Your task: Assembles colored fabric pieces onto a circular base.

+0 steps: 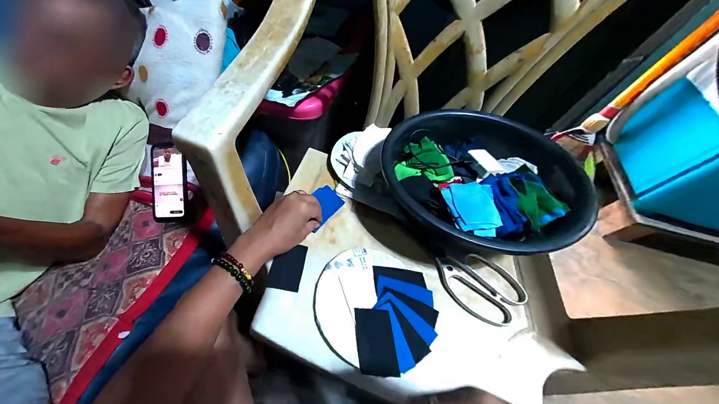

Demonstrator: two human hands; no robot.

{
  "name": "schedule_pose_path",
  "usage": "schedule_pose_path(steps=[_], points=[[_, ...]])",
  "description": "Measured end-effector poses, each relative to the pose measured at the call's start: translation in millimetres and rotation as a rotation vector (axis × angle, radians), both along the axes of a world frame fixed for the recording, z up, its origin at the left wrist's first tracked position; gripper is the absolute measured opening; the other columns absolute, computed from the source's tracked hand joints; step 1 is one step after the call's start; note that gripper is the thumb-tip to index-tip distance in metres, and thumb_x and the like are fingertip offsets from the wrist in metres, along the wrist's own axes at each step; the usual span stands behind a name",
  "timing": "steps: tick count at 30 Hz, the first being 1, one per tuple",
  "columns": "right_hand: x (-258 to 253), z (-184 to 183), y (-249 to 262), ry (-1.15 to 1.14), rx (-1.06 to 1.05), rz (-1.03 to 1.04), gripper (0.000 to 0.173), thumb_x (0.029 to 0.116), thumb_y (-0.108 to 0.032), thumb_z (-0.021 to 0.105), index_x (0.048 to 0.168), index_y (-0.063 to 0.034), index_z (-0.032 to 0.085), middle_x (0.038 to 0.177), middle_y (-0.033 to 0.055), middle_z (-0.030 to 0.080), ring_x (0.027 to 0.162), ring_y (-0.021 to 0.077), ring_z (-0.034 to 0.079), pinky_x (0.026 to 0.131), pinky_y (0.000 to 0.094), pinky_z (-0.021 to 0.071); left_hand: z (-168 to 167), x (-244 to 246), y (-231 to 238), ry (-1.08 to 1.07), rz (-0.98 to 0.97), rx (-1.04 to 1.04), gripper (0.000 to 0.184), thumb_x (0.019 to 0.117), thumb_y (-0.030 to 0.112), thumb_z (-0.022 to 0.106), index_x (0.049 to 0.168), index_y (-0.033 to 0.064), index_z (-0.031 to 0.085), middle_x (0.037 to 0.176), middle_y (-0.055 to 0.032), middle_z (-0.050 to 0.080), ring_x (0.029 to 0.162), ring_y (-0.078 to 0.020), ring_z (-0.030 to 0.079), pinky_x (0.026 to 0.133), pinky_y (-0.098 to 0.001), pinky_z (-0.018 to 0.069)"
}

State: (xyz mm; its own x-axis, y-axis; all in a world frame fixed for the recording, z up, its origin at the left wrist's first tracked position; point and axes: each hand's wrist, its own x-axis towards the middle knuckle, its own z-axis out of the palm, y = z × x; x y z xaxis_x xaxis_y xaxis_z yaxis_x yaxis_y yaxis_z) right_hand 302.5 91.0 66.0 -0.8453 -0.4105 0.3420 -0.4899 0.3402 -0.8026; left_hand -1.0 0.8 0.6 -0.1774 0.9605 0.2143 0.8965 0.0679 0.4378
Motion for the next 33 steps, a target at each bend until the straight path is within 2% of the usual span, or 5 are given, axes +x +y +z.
schedule_pose_path(steps=[9,13,17,27,33], points=[[-54,-50,33,-0.074,0.03,-0.327,0.026,0.0996,-0.019,0.059,0.095,0.0012,0.076,0.088,0.0046,0.073,0.083,-0.0018,0.064,0.078,0.0139,0.0516,-2,-8,4,-0.018,-0.038,0.022,0.012,0.0916,-0.005,0.064,0.088,-0.0073,0.075,0.104,-0.0205,0.074,0.106,-0.0346,0.069,0.098,-0.0473,0.0522],[-82,-46,33,-0.141,0.208,-0.624,0.023,0.0991,-0.012,0.058,0.095,0.002,0.075,0.085,0.0114,0.07,0.076,0.0128,0.064,0.073,0.0295,0.0521,3,-7,5,-0.054,-0.013,-0.011,0.014,0.0925,-0.005,0.063,0.088,-0.0065,0.076,0.107,-0.0201,0.073,0.108,-0.0335,0.068,0.099,-0.0461,0.0511],[-109,-42,33,-0.266,0.271,-0.733,0.02,0.1007,-0.008,0.059,0.104,0.005,0.074,0.098,0.019,0.071,0.091,0.0272,0.067,0.087,0.0443,0.0527,5,-7,7,-0.056,-0.002,-0.033,0.014,0.0923,-0.005,0.063,0.087,-0.006,0.076,0.106,-0.0197,0.073,0.107,-0.0324,0.068,0.098,-0.0457,0.0513],[-152,-67,36,-0.2,0.359,-0.765,0.029,0.0964,-0.001,0.06,0.121,-0.0021,0.074,0.114,0.0241,0.067,0.113,0.0405,0.06,0.098,0.0526,0.0487,7,-9,9,-0.2,0.114,-0.105,0.012,0.0955,-0.001,0.061,0.092,-0.0068,0.07,0.104,-0.019,0.069,0.1,-0.0287,0.066,0.091,-0.0444,0.053],[-161,-78,36,-0.172,0.4,-0.758,0.032,0.0998,-0.008,0.058,0.129,-0.0057,0.071,0.12,0.028,0.063,0.113,0.0431,0.059,0.098,0.0549,0.0466,9,-6,9,-0.279,0.164,-0.099,0.013,0.0962,-0.002,0.061,0.09,-0.0071,0.071,0.11,-0.0189,0.069,0.103,-0.0256,0.066,0.093,-0.0405,0.0527]])
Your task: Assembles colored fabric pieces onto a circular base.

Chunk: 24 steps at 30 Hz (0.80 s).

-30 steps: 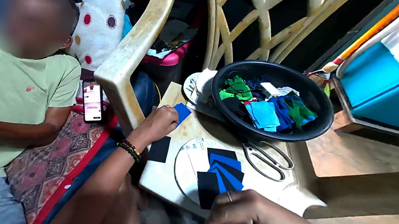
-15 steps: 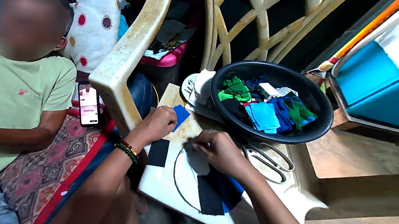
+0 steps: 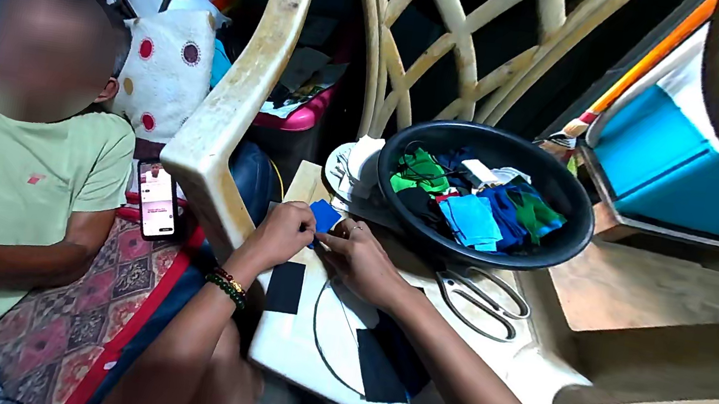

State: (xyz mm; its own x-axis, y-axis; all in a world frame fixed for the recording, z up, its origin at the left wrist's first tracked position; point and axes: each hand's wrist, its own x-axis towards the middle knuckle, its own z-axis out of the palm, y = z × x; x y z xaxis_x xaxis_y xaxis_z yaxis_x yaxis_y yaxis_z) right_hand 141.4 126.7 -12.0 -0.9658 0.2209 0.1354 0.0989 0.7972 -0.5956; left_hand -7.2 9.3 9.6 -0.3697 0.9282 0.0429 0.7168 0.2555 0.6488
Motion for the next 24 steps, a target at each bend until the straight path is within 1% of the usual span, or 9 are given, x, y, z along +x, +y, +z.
schedule_pose_path(steps=[4,8,11,13,15,18,19,21,24], points=[[-1,-2,1,-0.027,0.004,-0.006,0.03,0.1018,-0.012,0.056,0.126,-0.0057,0.073,0.12,0.0272,0.063,0.114,0.042,0.058,0.099,0.0545,0.0457,0,1,1,-0.063,0.067,0.009,0.012,0.0955,-0.002,0.062,0.088,-0.0053,0.071,0.111,-0.0168,0.069,0.103,-0.023,0.066,0.092,-0.0394,0.0528],[-1,-1,2,-0.043,0.025,-0.014,0.03,0.1012,-0.013,0.057,0.125,-0.008,0.074,0.128,0.0272,0.059,0.117,0.0427,0.055,0.099,0.0567,0.0438,4,3,4,-0.136,0.163,0.006,0.01,0.0966,0.001,0.063,0.093,-0.0046,0.071,0.108,-0.0166,0.069,0.101,-0.0237,0.065,0.091,-0.041,0.0526],[-2,1,-1,-0.067,0.035,-0.002,0.029,0.1014,-0.016,0.058,0.125,-0.0082,0.073,0.139,0.0273,0.054,0.128,0.0457,0.049,0.103,0.0605,0.0391,3,3,5,-0.221,0.302,0.012,0.014,0.1011,0.006,0.06,0.1,-0.0045,0.069,0.102,-0.0175,0.068,0.096,-0.0256,0.064,0.089,-0.0454,0.0509],[-3,4,0,-0.08,0.034,0.01,0.03,0.1015,-0.017,0.058,0.126,-0.006,0.072,0.143,0.0259,0.053,0.136,0.0457,0.045,0.109,0.0614,0.0357,1,0,8,-0.31,0.38,0.045,0.017,0.1022,0.008,0.056,0.105,-0.0056,0.067,0.102,-0.0183,0.067,0.094,-0.0243,0.065,0.088,-0.0431,0.0529],[-3,5,2,-0.062,0.023,0.021,0.03,0.101,-0.016,0.059,0.125,-0.0035,0.071,0.144,0.0249,0.054,0.141,0.0453,0.042,0.112,0.0616,0.0337,-1,0,13,-0.441,0.467,0.113,0.019,0.1027,0.006,0.053,0.107,-0.0082,0.065,0.101,-0.0187,0.065,0.088,-0.0209,0.064,0.083,-0.0375,0.0544],[-4,4,4,-0.074,-0.019,0.024,0.032,0.0977,-0.013,0.064,0.128,-0.0026,0.069,0.15,0.0251,0.049,0.146,0.0459,0.035,0.115,0.0627,0.0306,-4,2,19,-0.624,0.603,0.283,0.017,0.1035,0.005,0.05,0.103,-0.0082,0.061,0.089,-0.0125,0.06,0.075,-0.0142,0.06,0.072,-0.0295,0.0542],[-5,6,5,-0.104,-0.031,0.024,0.035,0.0969,-0.013,0.066,0.13,-0.0029,0.067,0.153,0.0251,0.046,0.147,0.0459,0.032,0.116,0.0628,0.0294,-4,2,20,-0.657,0.624,0.36,0.017,0.1035,0.004,0.049,0.104,-0.0084,0.06,0.089,-0.0121,0.06,0.075,-0.0138,0.06,0.072,-0.0293,0.0541],[-5,9,5,-0.147,-0.036,0.026,0.038,0.0967,-0.014,0.068,0.133,-0.0035,0.065,0.156,0.0253,0.042,0.148,0.0464,0.03,0.115,0.0631,0.0288,-1,5,20,-0.681,0.621,0.514,0.017,0.1038,0.004,0.046,0.104,-0.0086,0.059,0.093,-0.0122,0.059,0.082,-0.0142,0.06,0.077,-0.0306,0.0537],[-4,16,4,-0.186,-0.048,0.034,0.039,0.0983,-0.014,0.066,0.136,-0.0044,0.063,0.159,0.0248,0.039,0.151,0.0465,0.026,0.118,0.0623,0.0246,5,16,14,-0.633,0.542,0.665,0.017,0.1015,0.005,0.044,0.1,-0.0032,0.059,0.1,-0.0079,0.063,0.09,-0.0102,0.063,0.08,-0.0276,0.0549]])
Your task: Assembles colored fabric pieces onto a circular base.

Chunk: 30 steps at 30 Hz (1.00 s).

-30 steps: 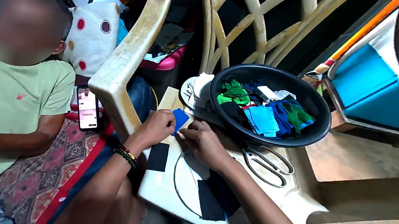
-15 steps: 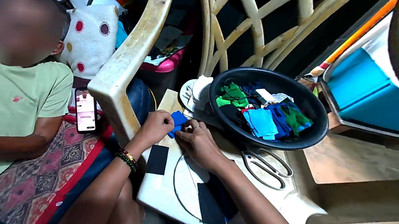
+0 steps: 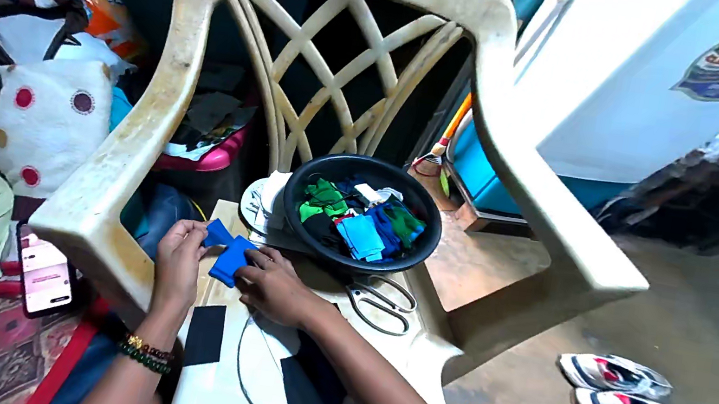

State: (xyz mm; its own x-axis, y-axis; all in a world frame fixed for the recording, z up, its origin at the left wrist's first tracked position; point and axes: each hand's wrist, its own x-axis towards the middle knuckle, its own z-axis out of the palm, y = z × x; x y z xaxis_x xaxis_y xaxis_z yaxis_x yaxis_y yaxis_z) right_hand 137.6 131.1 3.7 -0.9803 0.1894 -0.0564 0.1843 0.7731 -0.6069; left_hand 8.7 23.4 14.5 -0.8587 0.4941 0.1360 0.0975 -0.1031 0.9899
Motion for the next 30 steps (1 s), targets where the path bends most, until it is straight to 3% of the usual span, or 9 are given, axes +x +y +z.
schedule_pose_path(steps=[3,5,7,9,15,18,20,24,30], points=[[15,13,-7,0.096,-0.22,-0.057,0.052,0.0984,-0.004,0.062,0.149,0.0025,0.049,0.155,0.0245,0.044,0.147,0.0411,0.036,0.119,0.0541,0.0297,6,17,-19,0.199,-0.13,0.07,0.015,0.0941,0.005,0.043,0.095,0.0,0.057,0.11,-0.0073,0.071,0.102,-0.0095,0.068,0.086,-0.0278,0.0568],[33,19,-15,0.247,-0.599,-0.152,0.063,0.0943,0.005,0.058,0.153,0.007,0.035,0.137,0.0211,0.058,0.121,0.0249,0.06,0.101,0.0378,0.0495,9,33,-34,0.33,-0.265,0.116,0.015,0.0919,0.003,0.042,0.095,0.0024,0.056,0.108,-0.0041,0.073,0.102,-0.0082,0.069,0.089,-0.0281,0.0576],[51,18,-22,0.365,-1.003,-0.156,0.068,0.0882,0.008,0.053,0.151,0.0059,0.028,0.113,0.0094,0.065,0.092,0.0136,0.068,0.082,0.0325,0.0588,10,53,-48,0.305,-0.355,0.152,0.018,0.0924,0.001,0.041,0.097,0.0063,0.057,0.105,0.0008,0.074,0.1,-0.0064,0.07,0.086,-0.0263,0.0582],[68,17,-26,0.381,-1.193,-0.067,0.071,0.0806,0.006,0.053,0.147,0.0014,0.029,0.109,0.0003,0.069,0.089,0.0095,0.071,0.079,0.0302,0.0613,11,74,-61,0.128,-0.376,0.171,0.02,0.0945,0.0,0.039,0.098,0.0076,0.057,0.1,0.0021,0.075,0.094,-0.0058,0.071,0.08,-0.0244,0.0588],[94,5,-19,0.389,-1.162,0.12,0.067,0.0806,-0.004,0.07,0.14,-0.0073,0.04,0.103,-0.008,0.07,0.087,0.007,0.072,0.079,0.0269,0.062,14,112,-76,-0.278,-0.285,0.209,0.024,0.0978,-0.001,0.034,0.093,0.0089,0.055,0.081,0.0034,0.067,0.073,-0.0062,0.069,0.069,-0.026,0.0616],[102,4,-25,0.424,-1.091,0.018,0.058,0.0792,0.007,0.067,0.133,-0.0059,0.048,0.093,-0.0102,0.069,0.08,0.0022,0.07,0.074,0.0209,0.0607,11,121,-79,-0.316,-0.269,0.22,0.024,0.0997,0.0,0.035,0.095,0.0089,0.057,0.078,0.0042,0.066,0.07,-0.0044,0.068,0.067,-0.0226,0.0602],[109,2,-28,0.431,-1.017,-0.057,0.049,0.0808,0.008,0.066,0.126,-0.0042,0.055,0.089,-0.0104,0.07,0.075,-0.0006,0.068,0.07,0.0175,0.0584,5,127,-82,-0.275,-0.279,0.201,0.016,0.0967,-0.005,0.046,0.103,0.0069,0.054,0.082,0.0017,0.072,0.074,-0.0056,0.071,0.069,-0.0229,0.0605],[119,-1,-28,0.447,-0.886,-0.114,0.034,0.0842,0.006,0.066,0.116,-0.0063,0.062,0.08,-0.0133,0.068,0.07,-0.0055,0.062,0.068,0.0131,0.0534,-8,139,-86,-0.106,-0.25,0.157,0.037,0.0794,-0.02,0.063,0.104,0.0033,0.05,0.09,-0.0019,0.076,0.079,-0.0075,0.074,0.07,-0.0227,0.0613],[128,4,-31,0.461,-0.712,-0.218,0.025,0.0865,0.005,0.066,0.11,-0.0034,0.068,0.078,-0.0108,0.071,0.059,-0.0095,0.054,0.055,0.0089,0.0445,-16,153,-92,0.115,-0.159,0.115,0.031,0.0807,-0.015,0.068,0.105,0.0005,0.057,0.09,0.0012,0.077,0.069,-0.0026,0.071,0.06,-0.0177,0.0587]])
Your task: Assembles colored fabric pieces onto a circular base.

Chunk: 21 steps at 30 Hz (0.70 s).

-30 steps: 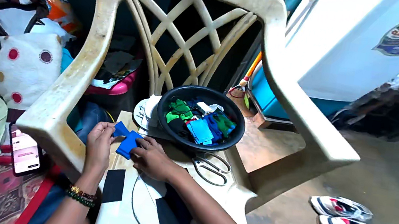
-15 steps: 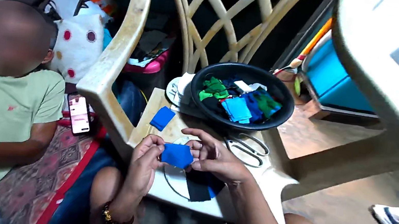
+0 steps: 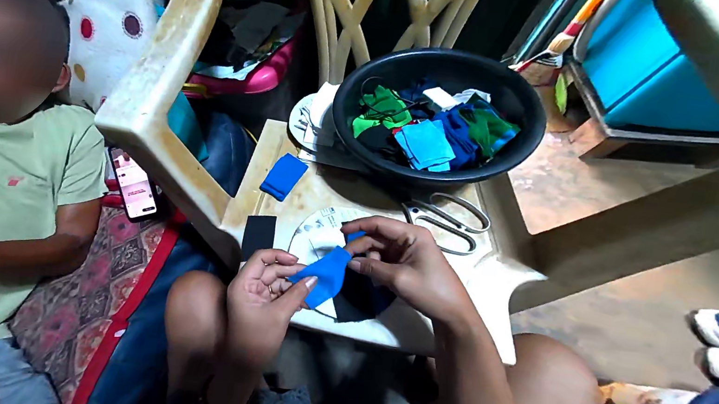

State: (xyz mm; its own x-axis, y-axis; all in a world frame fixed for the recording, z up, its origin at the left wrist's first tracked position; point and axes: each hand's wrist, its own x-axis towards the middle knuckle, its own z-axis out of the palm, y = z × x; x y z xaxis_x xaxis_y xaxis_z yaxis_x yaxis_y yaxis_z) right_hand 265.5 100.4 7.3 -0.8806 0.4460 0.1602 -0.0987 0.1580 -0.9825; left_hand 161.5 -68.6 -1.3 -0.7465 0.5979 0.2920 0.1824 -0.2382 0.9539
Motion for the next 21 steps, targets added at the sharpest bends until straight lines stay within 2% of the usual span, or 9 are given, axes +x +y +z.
schedule_pose_path(steps=[1,4,7,9,12,16,19,21], points=[[1,1,-1,0.002,-0.03,0.006,0.024,0.0877,0.006,0.064,0.11,-0.0029,0.067,0.078,-0.0099,0.072,0.059,-0.008,0.057,0.055,0.0097,0.0476,-2,2,-1,0.07,0.025,0.002,0.029,0.0809,-0.014,0.068,0.105,-0.0015,0.058,0.091,0.0008,0.077,0.069,-0.0023,0.071,0.061,-0.0177,0.0593],[2,-4,1,0.081,-0.171,0.093,0.022,0.0916,0.008,0.055,0.107,-0.0035,0.065,0.081,-0.0068,0.074,0.07,0.0015,0.07,0.068,0.0187,0.0599,-11,8,-7,0.432,0.122,0.004,0.018,0.0834,-0.006,0.071,0.1,-0.0064,0.066,0.095,-0.0013,0.076,0.087,0.0,0.072,0.08,-0.0176,0.0605],[1,-11,2,0.183,-0.289,0.172,0.024,0.0935,0.004,0.049,0.103,-0.0084,0.067,0.083,-0.0077,0.073,0.078,0.0031,0.071,0.078,0.022,0.0604,-20,8,-10,0.716,0.204,0.037,0.007,0.0919,0.003,0.068,0.098,0.0024,0.069,0.098,-0.0029,0.077,0.102,-0.0038,0.071,0.092,-0.0212,0.0575],[1,-15,3,0.264,-0.332,0.2,0.021,0.0935,0.001,0.056,0.104,-0.0114,0.07,0.082,-0.0081,0.074,0.078,0.0018,0.07,0.079,0.0206,0.0585,-22,7,-10,0.786,0.199,0.078,0.008,0.0938,0.001,0.065,0.1,0.0049,0.067,0.102,-0.003,0.076,0.108,-0.0086,0.07,0.096,-0.0251,0.0572],[3,-16,4,0.333,-0.327,0.185,0.021,0.0884,0.0,0.069,0.106,-0.0121,0.07,0.082,-0.0076,0.074,0.078,0.0023,0.07,0.078,0.0207,0.0589,-25,5,-10,0.828,0.161,0.122,0.01,0.0937,-0.001,0.061,0.101,0.0055,0.063,0.106,-0.0026,0.074,0.113,-0.0107,0.069,0.098,-0.0269,0.0565],[4,-11,4,0.331,-0.355,0.18,0.033,0.0771,0.01,0.071,0.103,-0.0092,0.07,0.083,-0.0035,0.073,0.074,0.0029,0.07,0.071,0.0182,0.0589,-27,8,-9,0.802,0.14,0.136,0.012,0.0938,0.001,0.061,0.104,0.0074,0.061,0.11,0.0003,0.073,0.114,-0.0092,0.068,0.099,-0.0274,0.0562],[5,-12,5,0.337,-0.354,0.206,0.038,0.0744,0.014,0.07,0.105,-0.0085,0.07,0.084,-0.0023,0.073,0.075,0.0036,0.069,0.07,0.018,0.0589,-28,12,-10,0.658,0.09,0.168,0.024,0.0941,0.008,0.061,0.117,0.016,0.062,0.124,0.0044,0.066,0.114,-0.0057,0.065,0.095,-0.0239,0.0565],[5,-13,6,0.343,-0.348,0.227,0.039,0.075,0.014,0.069,0.107,-0.0084,0.069,0.085,-0.0021,0.073,0.076,0.0039,0.069,0.071,0.0181,0.0589,-27,14,-10,0.46,-0.029,0.218,0.036,0.0958,0.017,0.063,0.131,0.0247,0.059,0.139,0.0043,0.055,0.113,-0.0099,0.066,0.09,-0.0276,0.0607]])
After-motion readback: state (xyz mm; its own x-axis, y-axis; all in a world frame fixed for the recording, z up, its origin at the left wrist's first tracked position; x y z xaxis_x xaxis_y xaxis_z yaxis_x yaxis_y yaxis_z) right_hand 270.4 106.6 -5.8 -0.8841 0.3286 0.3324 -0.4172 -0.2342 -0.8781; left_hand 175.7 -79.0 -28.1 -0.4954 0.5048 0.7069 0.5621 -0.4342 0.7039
